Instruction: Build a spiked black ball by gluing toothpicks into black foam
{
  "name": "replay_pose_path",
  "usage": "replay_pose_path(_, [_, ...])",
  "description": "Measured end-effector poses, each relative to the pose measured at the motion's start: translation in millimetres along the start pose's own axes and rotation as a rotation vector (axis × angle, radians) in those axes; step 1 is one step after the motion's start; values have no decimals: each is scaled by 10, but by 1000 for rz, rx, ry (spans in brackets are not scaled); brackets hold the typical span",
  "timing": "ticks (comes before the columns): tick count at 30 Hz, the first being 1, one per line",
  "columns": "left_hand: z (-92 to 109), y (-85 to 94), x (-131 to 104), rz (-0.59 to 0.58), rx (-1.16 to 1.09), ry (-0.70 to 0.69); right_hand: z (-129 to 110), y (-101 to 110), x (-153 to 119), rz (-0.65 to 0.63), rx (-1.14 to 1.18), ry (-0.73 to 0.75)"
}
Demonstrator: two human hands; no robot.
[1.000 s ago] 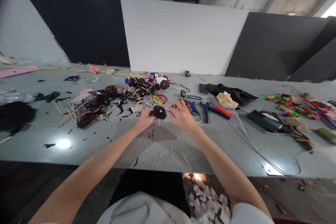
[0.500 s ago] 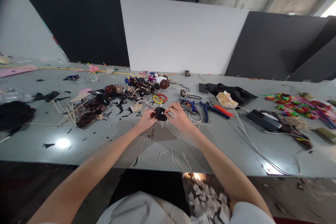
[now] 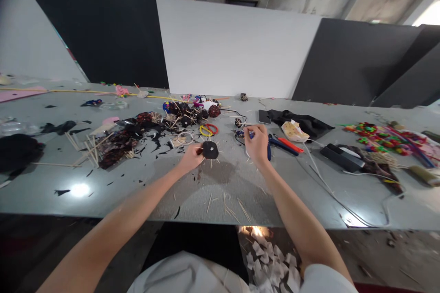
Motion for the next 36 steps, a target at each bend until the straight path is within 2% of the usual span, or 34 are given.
replay_pose_path(3, [-15,-10,-1,-4,-11,4,79,49,40,35,-33,12])
replay_pose_path(6, [4,-15,-4,-5,-19,0,-51,-29,2,-42,43,69])
replay_pose_path(9, [23,-11,-5,-2,-14,4,-339,-205,-124,-250,187,111])
replay_pose_path(13, [34,-19,-7,-11,-28,-1,-857,-376,-404,-562,308,287])
replay_pose_path(15, [26,-26,-10,-20,-27,1,-986,-405,-495,-629,305,330])
replay_pose_path(22, [55,-49,-30,-62,23,-27,-1003,-473,-589,-673,276,342])
replay_pose_path(26, [63,-55,-31,-62,29,-47,-998,-463,-573,-652,281,330])
replay_pose_path(36, [97,-90,-59,-83,-25,-13,-1032,-475,-602,-676,293,359])
Point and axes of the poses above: each hand's wrist, its own x-axis towards the middle knuckle, its own y-axis out of the back of the hand, z = x × y, the point moved 9 cm from there along x, towards the middle knuckle, and after that the axes turned 8 degrees about z, right-handed, at the moved point
